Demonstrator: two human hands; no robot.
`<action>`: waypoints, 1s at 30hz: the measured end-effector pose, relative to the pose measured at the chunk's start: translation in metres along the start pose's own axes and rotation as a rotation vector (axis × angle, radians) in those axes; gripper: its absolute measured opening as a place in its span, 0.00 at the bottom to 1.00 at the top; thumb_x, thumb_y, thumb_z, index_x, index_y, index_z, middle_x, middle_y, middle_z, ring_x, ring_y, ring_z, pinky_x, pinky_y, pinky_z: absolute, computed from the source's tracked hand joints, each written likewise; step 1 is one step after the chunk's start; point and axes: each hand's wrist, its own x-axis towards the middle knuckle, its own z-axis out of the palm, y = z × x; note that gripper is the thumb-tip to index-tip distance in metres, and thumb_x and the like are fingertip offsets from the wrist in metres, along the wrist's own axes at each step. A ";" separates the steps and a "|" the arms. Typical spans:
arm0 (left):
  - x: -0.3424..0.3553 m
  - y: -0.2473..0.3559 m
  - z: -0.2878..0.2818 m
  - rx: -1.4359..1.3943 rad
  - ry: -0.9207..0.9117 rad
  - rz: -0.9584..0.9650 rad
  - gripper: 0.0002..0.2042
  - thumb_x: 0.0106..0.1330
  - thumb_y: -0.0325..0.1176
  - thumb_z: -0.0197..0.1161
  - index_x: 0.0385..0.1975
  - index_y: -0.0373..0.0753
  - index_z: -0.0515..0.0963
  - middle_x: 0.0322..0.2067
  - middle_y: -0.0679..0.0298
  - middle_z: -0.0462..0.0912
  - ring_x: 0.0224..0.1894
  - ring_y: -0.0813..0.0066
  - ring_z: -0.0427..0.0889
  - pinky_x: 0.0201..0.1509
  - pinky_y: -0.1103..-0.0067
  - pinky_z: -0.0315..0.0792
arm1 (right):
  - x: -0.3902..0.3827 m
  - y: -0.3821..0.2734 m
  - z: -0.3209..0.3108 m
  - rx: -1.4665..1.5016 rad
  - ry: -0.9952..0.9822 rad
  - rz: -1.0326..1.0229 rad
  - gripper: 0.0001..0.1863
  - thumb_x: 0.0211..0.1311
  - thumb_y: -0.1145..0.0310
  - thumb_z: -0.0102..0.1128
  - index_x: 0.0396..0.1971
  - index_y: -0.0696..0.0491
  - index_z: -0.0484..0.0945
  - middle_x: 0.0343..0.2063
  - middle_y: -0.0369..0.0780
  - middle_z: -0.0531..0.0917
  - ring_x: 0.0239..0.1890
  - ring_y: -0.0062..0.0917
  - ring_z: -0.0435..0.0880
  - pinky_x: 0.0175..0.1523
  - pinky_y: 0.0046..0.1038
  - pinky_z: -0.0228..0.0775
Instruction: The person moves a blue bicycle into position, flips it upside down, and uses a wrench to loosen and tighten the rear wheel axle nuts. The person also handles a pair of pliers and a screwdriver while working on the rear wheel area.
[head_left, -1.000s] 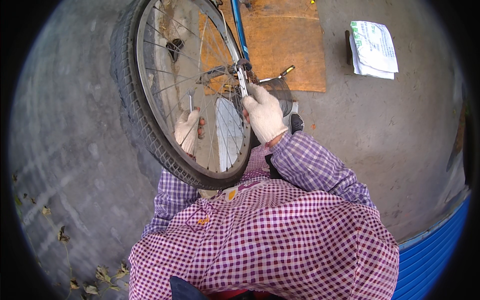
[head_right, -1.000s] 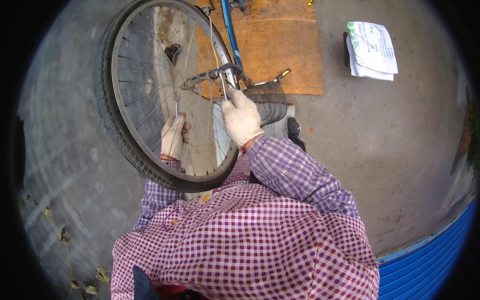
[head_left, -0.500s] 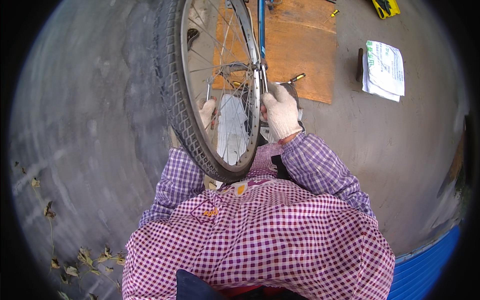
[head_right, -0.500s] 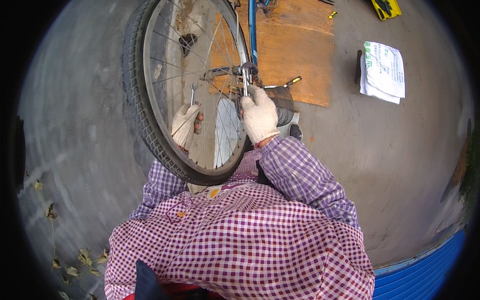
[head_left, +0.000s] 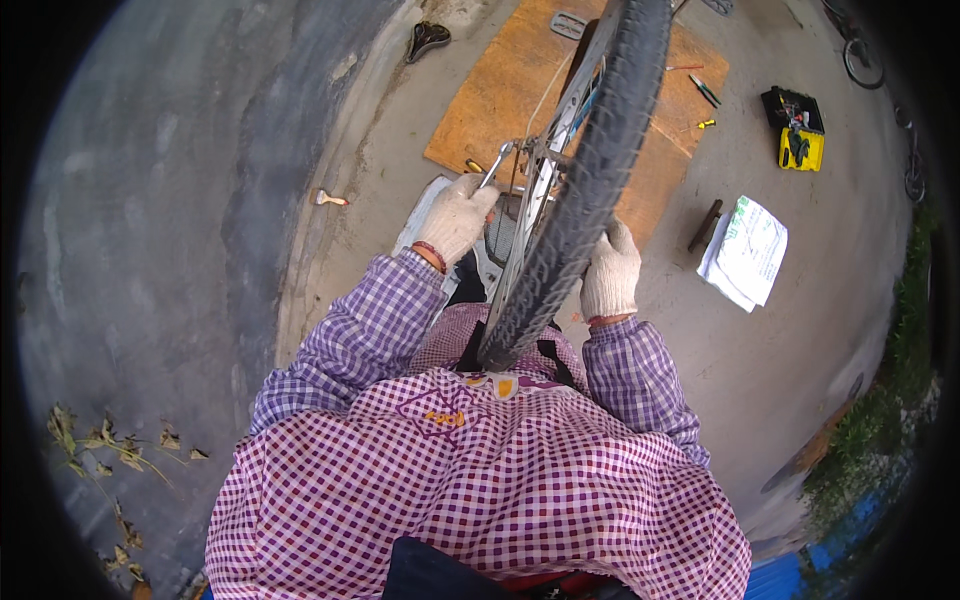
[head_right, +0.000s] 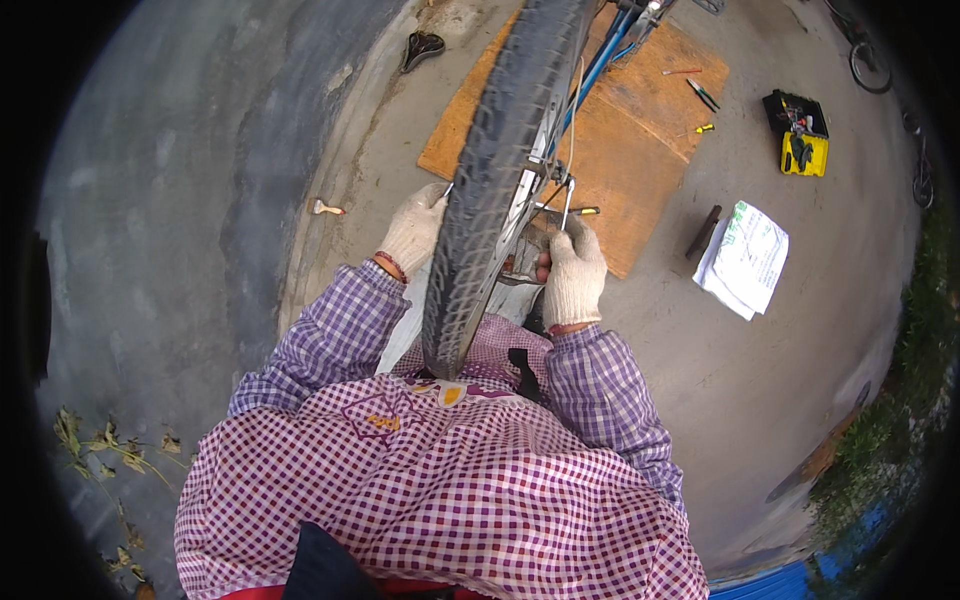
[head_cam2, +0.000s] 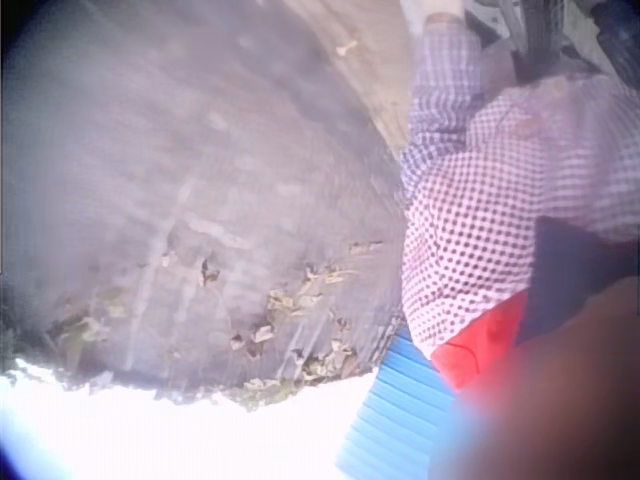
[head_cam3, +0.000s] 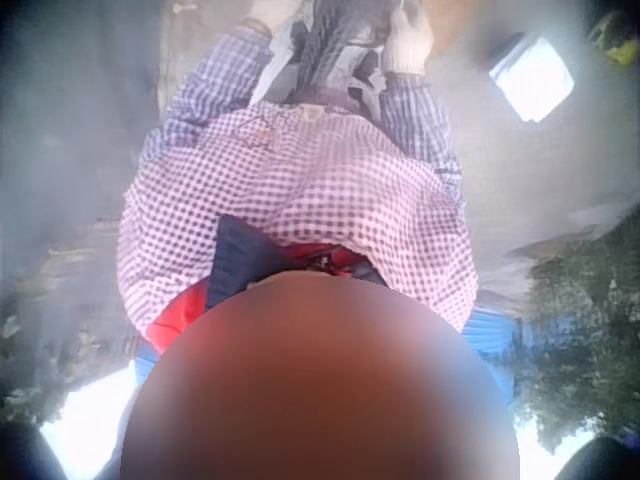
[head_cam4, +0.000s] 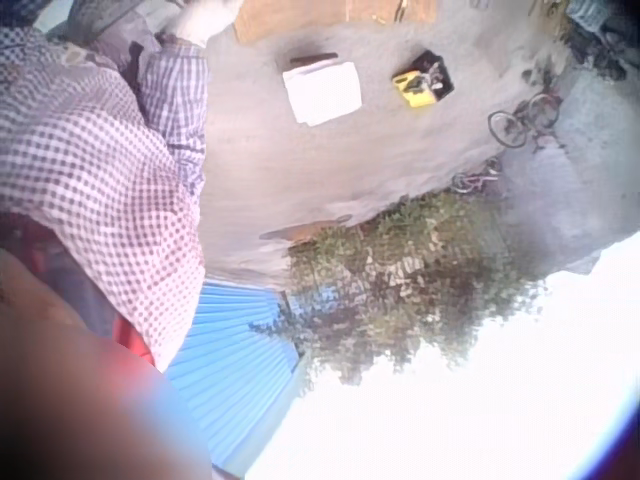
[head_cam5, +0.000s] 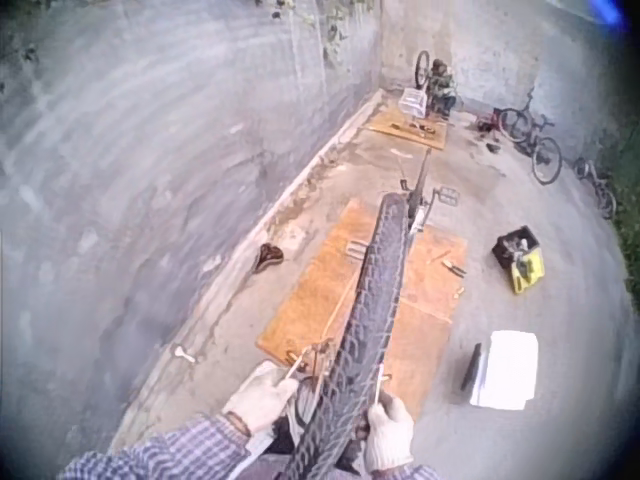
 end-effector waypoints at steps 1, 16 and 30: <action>0.000 0.006 -0.001 -0.025 -0.089 -0.164 0.18 0.70 0.45 0.56 0.38 0.33 0.80 0.26 0.58 0.82 0.30 0.65 0.82 0.35 0.68 0.74 | 0.003 0.010 -0.005 -0.044 0.006 -0.013 0.22 0.75 0.71 0.54 0.65 0.62 0.74 0.29 0.35 0.79 0.23 0.14 0.75 0.26 0.19 0.72; 0.067 0.076 0.030 0.078 0.133 0.185 0.22 0.67 0.50 0.60 0.39 0.32 0.85 0.29 0.52 0.87 0.36 0.58 0.86 0.42 0.65 0.76 | 0.025 0.002 -0.021 0.182 -0.029 -0.024 0.23 0.76 0.73 0.50 0.68 0.64 0.70 0.35 0.39 0.81 0.27 0.16 0.77 0.29 0.21 0.72; 0.083 0.091 0.029 -0.405 -0.156 0.021 0.15 0.77 0.39 0.58 0.49 0.32 0.83 0.39 0.60 0.88 0.34 0.69 0.87 0.39 0.72 0.82 | 0.053 -0.035 -0.047 -0.358 -0.239 -0.118 0.18 0.75 0.68 0.53 0.57 0.64 0.76 0.30 0.36 0.80 0.31 0.20 0.78 0.40 0.26 0.73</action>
